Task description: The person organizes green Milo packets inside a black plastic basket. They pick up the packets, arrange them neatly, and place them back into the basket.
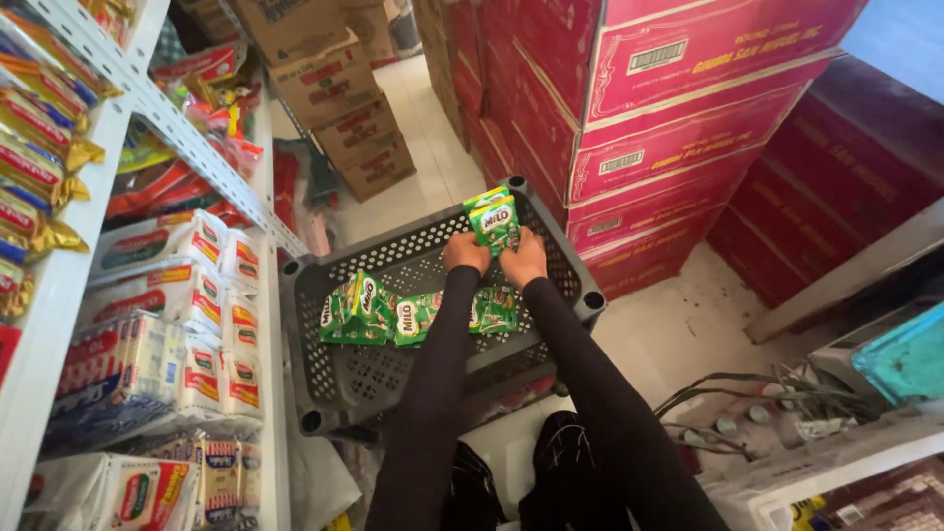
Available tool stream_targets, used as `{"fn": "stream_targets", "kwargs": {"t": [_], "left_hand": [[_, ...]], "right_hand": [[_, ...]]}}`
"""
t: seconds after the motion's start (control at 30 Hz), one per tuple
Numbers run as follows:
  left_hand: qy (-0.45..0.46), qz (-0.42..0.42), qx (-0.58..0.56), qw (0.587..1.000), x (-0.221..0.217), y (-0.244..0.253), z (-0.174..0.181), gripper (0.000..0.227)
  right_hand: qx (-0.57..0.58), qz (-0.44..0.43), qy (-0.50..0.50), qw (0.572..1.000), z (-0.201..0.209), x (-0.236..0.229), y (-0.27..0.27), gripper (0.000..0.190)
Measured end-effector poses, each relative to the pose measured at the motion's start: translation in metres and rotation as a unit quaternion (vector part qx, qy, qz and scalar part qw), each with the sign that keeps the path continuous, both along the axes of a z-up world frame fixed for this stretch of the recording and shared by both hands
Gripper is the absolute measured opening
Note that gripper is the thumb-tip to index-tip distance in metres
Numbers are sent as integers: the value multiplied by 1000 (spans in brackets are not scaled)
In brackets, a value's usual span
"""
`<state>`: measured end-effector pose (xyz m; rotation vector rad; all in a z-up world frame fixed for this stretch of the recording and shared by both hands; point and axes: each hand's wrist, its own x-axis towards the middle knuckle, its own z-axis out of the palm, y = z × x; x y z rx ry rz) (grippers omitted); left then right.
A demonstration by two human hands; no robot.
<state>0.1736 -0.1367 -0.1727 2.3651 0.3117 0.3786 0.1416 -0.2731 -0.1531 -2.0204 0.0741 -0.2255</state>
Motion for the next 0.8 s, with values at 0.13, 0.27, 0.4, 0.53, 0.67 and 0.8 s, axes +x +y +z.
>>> {"fn": "stream_targets", "kwargs": {"t": [0.13, 0.27, 0.4, 0.53, 0.67, 0.8], "left_hand": [[25, -16, -4, 1000, 5, -4, -1, 15], [13, 37, -9, 999, 23, -3, -28, 21], [4, 78, -32, 996, -1, -6, 12, 41], [-1, 29, -54, 998, 6, -1, -6, 28], [-45, 24, -71, 996, 7, -1, -8, 22], [-86, 48, -131, 987, 10, -2, -13, 22]], "right_hand": [[-67, -17, -46, 997, -23, 11, -2, 46], [-108, -13, -69, 992, -28, 22, -2, 53], [-94, -17, -35, 995, 21, 0, 1, 54], [-70, -20, -37, 997, 4, 19, 4, 66], [-8, -38, -22, 999, 1, 29, 6, 80], [66, -41, 14, 997, 29, 10, 8, 80]]}}
